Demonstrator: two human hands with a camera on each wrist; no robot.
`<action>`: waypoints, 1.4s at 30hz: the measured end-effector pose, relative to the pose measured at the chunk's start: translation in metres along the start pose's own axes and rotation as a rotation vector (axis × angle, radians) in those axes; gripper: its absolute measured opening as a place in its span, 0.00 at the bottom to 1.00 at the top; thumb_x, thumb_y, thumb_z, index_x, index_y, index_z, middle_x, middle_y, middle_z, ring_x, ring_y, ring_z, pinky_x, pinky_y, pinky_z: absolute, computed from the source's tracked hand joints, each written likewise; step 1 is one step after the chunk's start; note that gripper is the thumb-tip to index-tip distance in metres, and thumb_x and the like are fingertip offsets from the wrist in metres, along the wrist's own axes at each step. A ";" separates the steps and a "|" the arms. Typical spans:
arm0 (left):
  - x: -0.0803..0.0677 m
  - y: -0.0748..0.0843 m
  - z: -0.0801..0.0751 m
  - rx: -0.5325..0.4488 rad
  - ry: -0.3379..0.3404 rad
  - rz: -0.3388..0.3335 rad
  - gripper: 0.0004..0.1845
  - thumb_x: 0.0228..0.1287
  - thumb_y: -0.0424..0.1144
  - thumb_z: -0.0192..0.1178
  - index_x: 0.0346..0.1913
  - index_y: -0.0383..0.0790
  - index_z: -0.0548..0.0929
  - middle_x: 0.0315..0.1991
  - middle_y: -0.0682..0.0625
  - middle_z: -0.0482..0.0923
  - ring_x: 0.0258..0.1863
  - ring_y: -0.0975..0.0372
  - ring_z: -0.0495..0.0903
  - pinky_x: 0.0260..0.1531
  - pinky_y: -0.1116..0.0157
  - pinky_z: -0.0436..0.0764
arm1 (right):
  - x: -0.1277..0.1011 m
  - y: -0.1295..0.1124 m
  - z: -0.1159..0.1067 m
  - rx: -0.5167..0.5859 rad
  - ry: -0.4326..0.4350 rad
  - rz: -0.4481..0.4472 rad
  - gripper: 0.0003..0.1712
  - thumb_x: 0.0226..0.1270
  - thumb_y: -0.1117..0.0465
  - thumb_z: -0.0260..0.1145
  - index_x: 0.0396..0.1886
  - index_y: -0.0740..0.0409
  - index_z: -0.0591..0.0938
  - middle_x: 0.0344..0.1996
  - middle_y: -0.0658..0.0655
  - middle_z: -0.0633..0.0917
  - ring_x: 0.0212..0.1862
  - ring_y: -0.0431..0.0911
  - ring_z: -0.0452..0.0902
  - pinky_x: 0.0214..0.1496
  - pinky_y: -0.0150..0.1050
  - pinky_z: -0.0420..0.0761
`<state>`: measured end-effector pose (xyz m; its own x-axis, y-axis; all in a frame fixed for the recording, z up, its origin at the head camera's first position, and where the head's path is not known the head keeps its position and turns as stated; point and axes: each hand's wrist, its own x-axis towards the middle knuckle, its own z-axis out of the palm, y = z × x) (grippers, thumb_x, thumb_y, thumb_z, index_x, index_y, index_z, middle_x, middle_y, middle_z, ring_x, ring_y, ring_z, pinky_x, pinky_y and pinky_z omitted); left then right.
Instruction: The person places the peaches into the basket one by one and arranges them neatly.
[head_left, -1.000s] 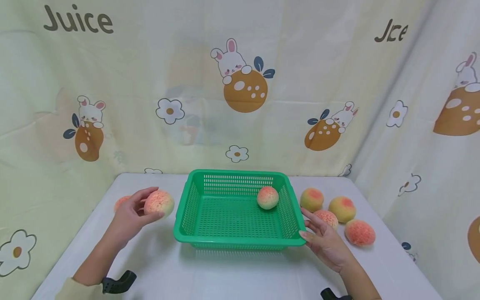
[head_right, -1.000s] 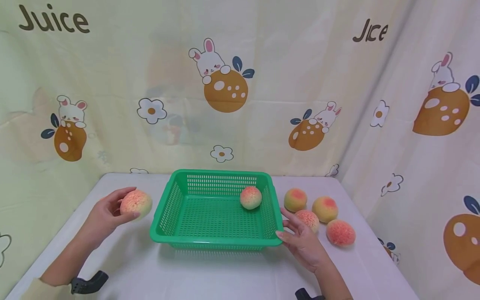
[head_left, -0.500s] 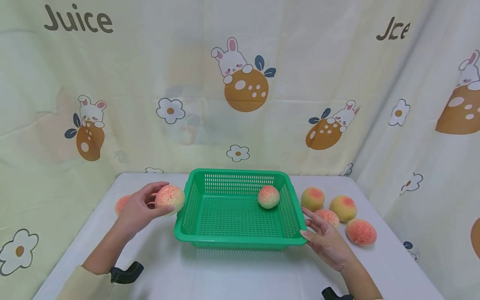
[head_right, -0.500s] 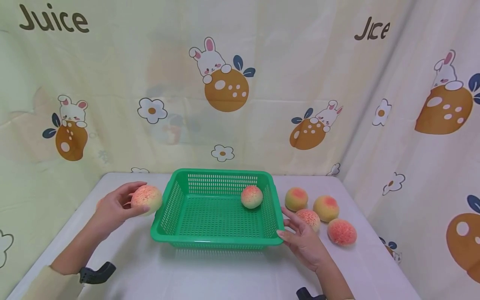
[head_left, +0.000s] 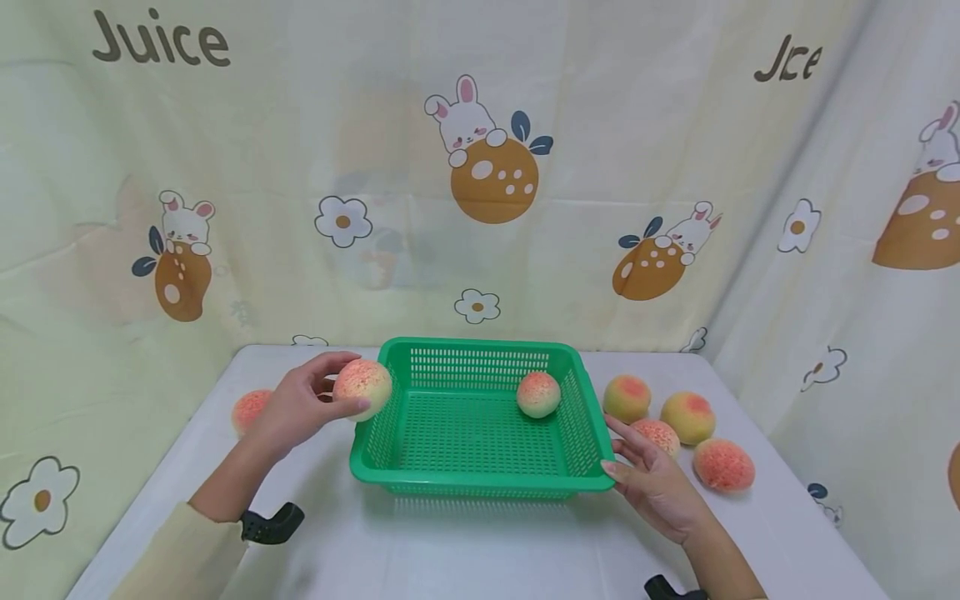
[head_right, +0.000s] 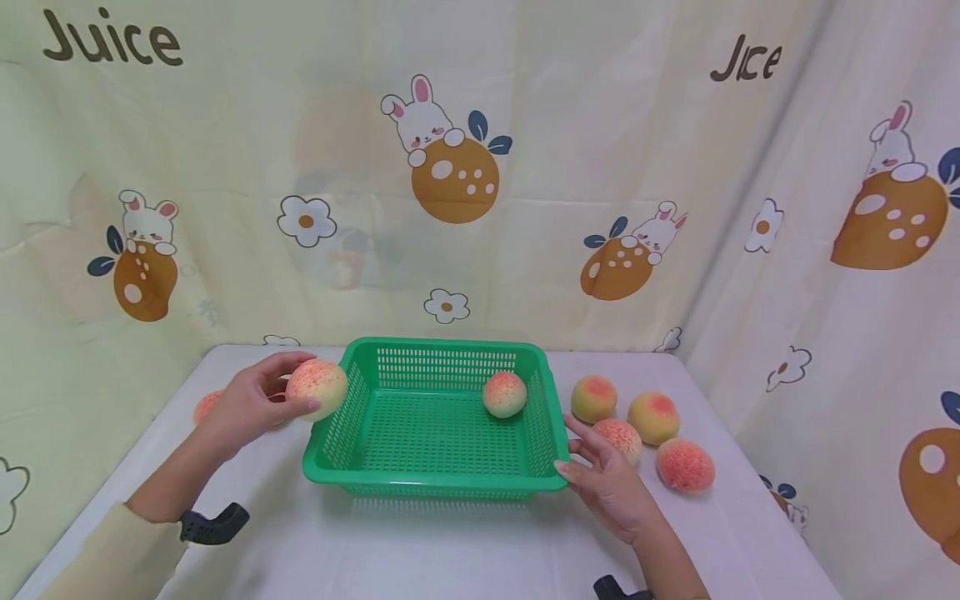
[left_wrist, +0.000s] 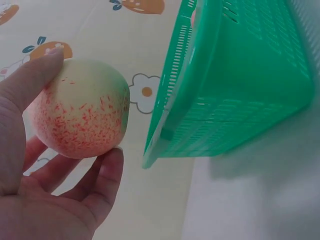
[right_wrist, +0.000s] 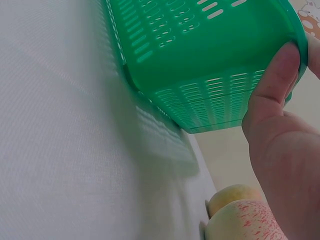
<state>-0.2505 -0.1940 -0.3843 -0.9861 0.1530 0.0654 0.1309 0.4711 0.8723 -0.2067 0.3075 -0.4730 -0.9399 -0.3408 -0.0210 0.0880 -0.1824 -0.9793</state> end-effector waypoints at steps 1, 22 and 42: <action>0.001 0.002 0.000 -0.003 -0.004 0.005 0.40 0.58 0.53 0.76 0.72 0.51 0.72 0.66 0.45 0.76 0.57 0.49 0.79 0.46 0.59 0.87 | 0.000 0.000 0.000 0.003 -0.002 -0.001 0.42 0.77 0.72 0.57 0.84 0.54 0.51 0.52 0.47 0.77 0.53 0.36 0.79 0.56 0.32 0.84; 0.037 0.025 0.018 -0.090 -0.041 0.025 0.39 0.56 0.50 0.77 0.71 0.51 0.73 0.66 0.49 0.75 0.60 0.50 0.76 0.49 0.60 0.85 | -0.001 -0.004 0.003 -0.006 0.005 0.012 0.42 0.76 0.71 0.58 0.83 0.53 0.52 0.51 0.47 0.76 0.52 0.35 0.78 0.56 0.32 0.84; 0.073 0.028 0.055 -0.161 -0.078 0.053 0.36 0.57 0.47 0.78 0.68 0.49 0.76 0.64 0.47 0.78 0.58 0.50 0.79 0.47 0.60 0.86 | -0.001 -0.004 0.003 0.012 0.012 0.026 0.42 0.76 0.71 0.58 0.83 0.51 0.53 0.48 0.46 0.78 0.49 0.36 0.80 0.52 0.32 0.85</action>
<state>-0.3129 -0.1217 -0.3821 -0.9665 0.2436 0.0813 0.1584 0.3163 0.9353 -0.2048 0.3058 -0.4679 -0.9411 -0.3347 -0.0484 0.1160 -0.1848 -0.9759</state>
